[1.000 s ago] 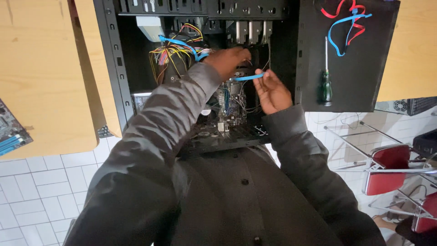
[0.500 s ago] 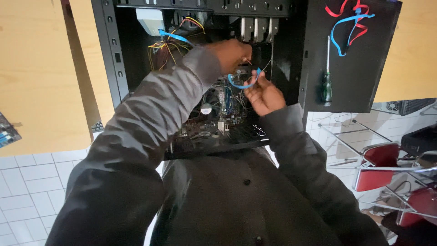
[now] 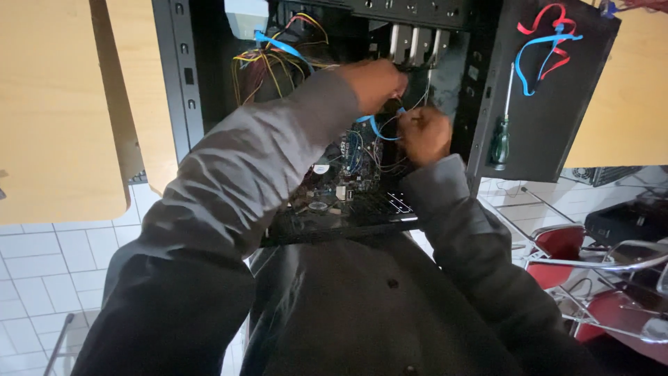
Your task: The person connects internal components and cables, including blue SATA cables and small power/data wires, to a motherboard inside a desktop computer case.
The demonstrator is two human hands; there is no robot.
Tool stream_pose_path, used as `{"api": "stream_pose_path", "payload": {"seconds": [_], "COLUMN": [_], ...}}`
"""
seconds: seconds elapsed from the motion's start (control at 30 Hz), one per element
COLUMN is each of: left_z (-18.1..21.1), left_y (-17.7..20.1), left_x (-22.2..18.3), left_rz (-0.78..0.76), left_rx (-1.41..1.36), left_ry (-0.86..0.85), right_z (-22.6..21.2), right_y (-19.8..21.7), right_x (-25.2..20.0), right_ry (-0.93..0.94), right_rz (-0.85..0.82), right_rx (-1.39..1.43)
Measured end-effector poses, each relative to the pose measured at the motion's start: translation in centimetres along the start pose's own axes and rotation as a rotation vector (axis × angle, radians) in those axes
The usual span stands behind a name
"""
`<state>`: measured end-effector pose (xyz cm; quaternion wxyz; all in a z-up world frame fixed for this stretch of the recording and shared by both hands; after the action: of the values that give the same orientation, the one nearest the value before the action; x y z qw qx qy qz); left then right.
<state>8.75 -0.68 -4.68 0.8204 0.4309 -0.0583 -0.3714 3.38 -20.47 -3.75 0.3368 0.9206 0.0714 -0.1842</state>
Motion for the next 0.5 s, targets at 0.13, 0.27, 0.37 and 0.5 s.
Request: {"api": "stream_pose_path", "payload": {"seconds": [0.13, 0.27, 0.37, 0.5], "left_z": [1.5, 1.9, 1.2, 1.2], "left_y": [1.1, 2.0, 1.3, 1.9], "left_x": [-0.8, -1.7, -1.1, -1.3], "left_rz": [-0.001, 0.021, 0.023, 0.012], "left_rx": [0.149, 0.092, 0.066, 0.015], "left_ry": [0.014, 0.035, 0.021, 0.008], "right_z": [9.0, 4.8, 4.5, 6.3], "right_y": [-1.0, -0.5, -1.4, -2.6], "right_x": [5.4, 4.0, 4.8, 7.5], "right_ry": [0.243, 0.475, 0.133, -0.417], "right_rz": [0.008, -0.169, -0.254, -0.254], "right_rx": [-0.688, -0.506, -0.549, -0.802]}}
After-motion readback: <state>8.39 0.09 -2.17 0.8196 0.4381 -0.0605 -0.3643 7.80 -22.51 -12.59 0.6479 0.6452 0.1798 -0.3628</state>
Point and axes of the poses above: each hand's wrist, its own x-axis towards the middle knuckle, its own y-axis out of the back of the hand, z = x × y, the point moved 2 cm from there along x, towards the middle knuckle, and after that the axes turned 12 degrees about x, right-handed, at the moved point
